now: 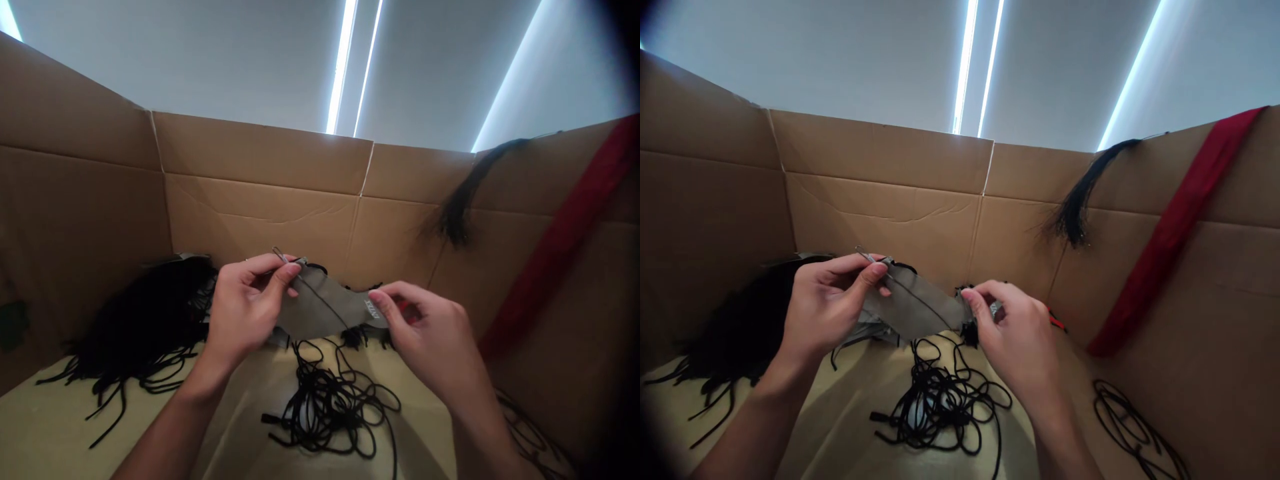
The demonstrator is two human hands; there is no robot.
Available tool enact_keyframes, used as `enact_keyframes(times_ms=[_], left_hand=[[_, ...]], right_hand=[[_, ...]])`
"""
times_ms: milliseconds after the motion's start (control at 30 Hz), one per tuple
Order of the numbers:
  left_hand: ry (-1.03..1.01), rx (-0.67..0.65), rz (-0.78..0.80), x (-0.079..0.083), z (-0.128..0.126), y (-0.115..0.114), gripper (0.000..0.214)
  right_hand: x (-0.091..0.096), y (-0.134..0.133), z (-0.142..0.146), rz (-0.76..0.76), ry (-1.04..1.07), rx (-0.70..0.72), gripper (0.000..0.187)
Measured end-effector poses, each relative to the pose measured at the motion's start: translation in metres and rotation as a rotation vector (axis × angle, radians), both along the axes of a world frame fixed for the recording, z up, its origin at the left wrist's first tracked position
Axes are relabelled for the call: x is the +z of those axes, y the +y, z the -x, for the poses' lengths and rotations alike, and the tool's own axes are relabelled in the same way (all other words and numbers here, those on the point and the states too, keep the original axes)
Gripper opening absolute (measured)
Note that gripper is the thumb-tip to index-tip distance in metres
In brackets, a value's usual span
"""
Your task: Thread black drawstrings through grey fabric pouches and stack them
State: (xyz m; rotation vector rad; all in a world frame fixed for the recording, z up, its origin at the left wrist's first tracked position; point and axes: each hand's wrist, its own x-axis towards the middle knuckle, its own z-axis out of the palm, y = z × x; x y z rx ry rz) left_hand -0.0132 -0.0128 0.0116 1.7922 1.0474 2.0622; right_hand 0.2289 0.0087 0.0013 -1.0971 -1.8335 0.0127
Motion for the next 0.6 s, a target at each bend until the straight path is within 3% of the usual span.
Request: enact_keyframes(times_ms=[67, 200, 367, 467, 600], left_hand=[[0.056, -0.03, 0.005, -0.003, -0.006, -0.002, 0.021], [0.216, -0.03, -0.014, -0.009, -0.018, -0.005, 0.019], [0.279, 0.072, -0.025, -0.01, -0.01, -0.001, 0.021], [0.266, 0.145, -0.004, -0.01, 0.004, 0.009, 0.023], [0.296, 0.245, 0.04, -0.013, 0.018, 0.024, 0.023]], right_hand=[[0.0, -0.004, 0.004, 0.006, 0.1, 0.103, 0.024], [-0.007, -0.003, 0.021, 0.193, 0.172, 0.461, 0.02], [-0.005, 0.002, 0.02, 0.266, 0.287, 0.513, 0.02], [0.004, 0.0, -0.001, 0.308, 0.347, 0.587, 0.019], [0.013, -0.008, -0.031, 0.256, 0.406, 0.77, 0.013]])
